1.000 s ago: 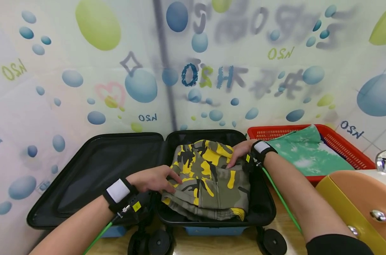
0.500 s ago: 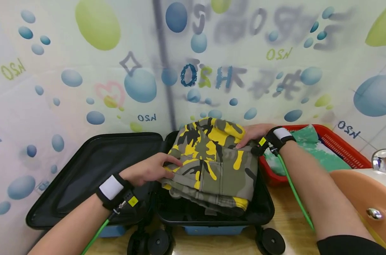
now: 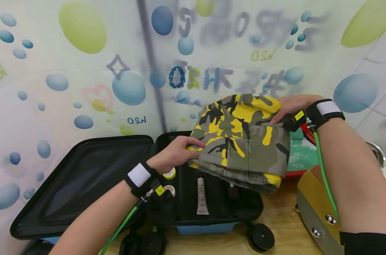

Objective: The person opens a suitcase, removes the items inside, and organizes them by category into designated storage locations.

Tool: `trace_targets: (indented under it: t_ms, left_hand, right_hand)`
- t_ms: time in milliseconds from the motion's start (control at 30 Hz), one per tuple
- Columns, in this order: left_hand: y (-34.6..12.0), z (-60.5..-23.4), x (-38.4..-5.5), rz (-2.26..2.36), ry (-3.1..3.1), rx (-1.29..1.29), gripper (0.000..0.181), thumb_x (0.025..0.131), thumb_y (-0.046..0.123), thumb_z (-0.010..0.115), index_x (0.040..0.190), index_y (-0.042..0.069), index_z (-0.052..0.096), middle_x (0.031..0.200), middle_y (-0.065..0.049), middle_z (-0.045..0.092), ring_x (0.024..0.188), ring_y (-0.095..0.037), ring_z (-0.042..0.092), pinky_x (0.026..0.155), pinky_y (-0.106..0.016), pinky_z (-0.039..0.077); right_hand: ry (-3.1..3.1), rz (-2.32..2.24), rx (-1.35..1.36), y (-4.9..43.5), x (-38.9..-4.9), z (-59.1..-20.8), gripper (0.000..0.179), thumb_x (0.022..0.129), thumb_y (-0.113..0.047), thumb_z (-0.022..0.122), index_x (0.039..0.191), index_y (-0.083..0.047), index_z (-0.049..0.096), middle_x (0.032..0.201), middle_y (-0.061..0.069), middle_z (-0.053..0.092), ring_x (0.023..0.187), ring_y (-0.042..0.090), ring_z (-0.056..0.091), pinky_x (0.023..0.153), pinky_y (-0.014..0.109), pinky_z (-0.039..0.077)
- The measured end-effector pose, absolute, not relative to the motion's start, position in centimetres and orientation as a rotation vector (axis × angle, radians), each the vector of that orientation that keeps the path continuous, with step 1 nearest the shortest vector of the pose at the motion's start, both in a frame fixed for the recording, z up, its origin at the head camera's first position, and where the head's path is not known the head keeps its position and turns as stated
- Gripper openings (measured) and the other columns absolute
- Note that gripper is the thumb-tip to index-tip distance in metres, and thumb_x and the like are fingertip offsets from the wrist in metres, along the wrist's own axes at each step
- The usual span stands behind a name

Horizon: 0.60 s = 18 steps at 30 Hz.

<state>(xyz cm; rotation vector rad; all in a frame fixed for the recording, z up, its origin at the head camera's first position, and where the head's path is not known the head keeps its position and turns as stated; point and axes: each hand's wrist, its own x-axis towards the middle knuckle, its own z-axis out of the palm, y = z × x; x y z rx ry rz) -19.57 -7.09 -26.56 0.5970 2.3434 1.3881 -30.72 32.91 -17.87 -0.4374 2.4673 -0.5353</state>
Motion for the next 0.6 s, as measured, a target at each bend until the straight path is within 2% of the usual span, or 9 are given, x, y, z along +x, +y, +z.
trace_targets:
  t_ms: [167, 267, 433, 600]
  left_hand:
    - [-3.3, -27.0, -20.2, 1.488, 2.351, 0.58, 0.031, 0.098, 0.009, 0.059, 0.128, 0.01, 0.066, 0.132, -0.008, 0.052, 0.062, -0.015, 0.041, 0.062, -0.026, 0.037]
    - [-1.5, -27.7, -20.8, 1.587, 2.303, 0.559, 0.03, 0.098, 0.008, 0.058, 0.127, 0.009, 0.066, 0.131, -0.008, 0.054, 0.07, -0.015, 0.044, 0.066, -0.025, 0.039]
    - [1.2, -29.1, -21.8, 1.765, 2.169, 0.428, 0.031, 0.098, 0.006, 0.057, 0.128, 0.007, 0.066, 0.127, -0.01, 0.055, 0.074, -0.015, 0.048, 0.068, -0.024, 0.042]
    - [3.7, -30.7, -21.8, 1.898, 1.944, 0.335, 0.042, 0.094, -0.001, 0.056, 0.136, 0.004, 0.058, 0.124, -0.009, 0.055, 0.083, -0.014, 0.054, 0.073, -0.023, 0.048]
  right_hand:
    - [2.564, -0.491, -0.301, 34.8, -30.5, -15.6, 0.045, 0.093, -0.025, 0.07, 0.119, 0.002, 0.046, 0.089, 0.003, 0.051, 0.074, 0.016, 0.054, 0.068, 0.032, 0.05]
    - [2.623, -0.519, -0.216, 35.5, -30.6, -15.1, 0.054, 0.091, -0.024, 0.072, 0.125, 0.007, 0.043, 0.097, 0.006, 0.055, 0.083, 0.019, 0.057, 0.074, 0.032, 0.051]
    - [2.809, -0.608, -0.075, 36.1, -31.0, -15.8, 0.069, 0.086, -0.016, 0.077, 0.133, 0.015, 0.038, 0.106, 0.022, 0.057, 0.091, 0.032, 0.059, 0.079, 0.04, 0.054]
    - [2.999, -0.48, -0.03, 35.7, -31.7, -16.5, 0.072, 0.083, -0.01, 0.073, 0.135, 0.02, 0.035, 0.117, 0.038, 0.048, 0.098, 0.048, 0.055, 0.08, 0.049, 0.054]
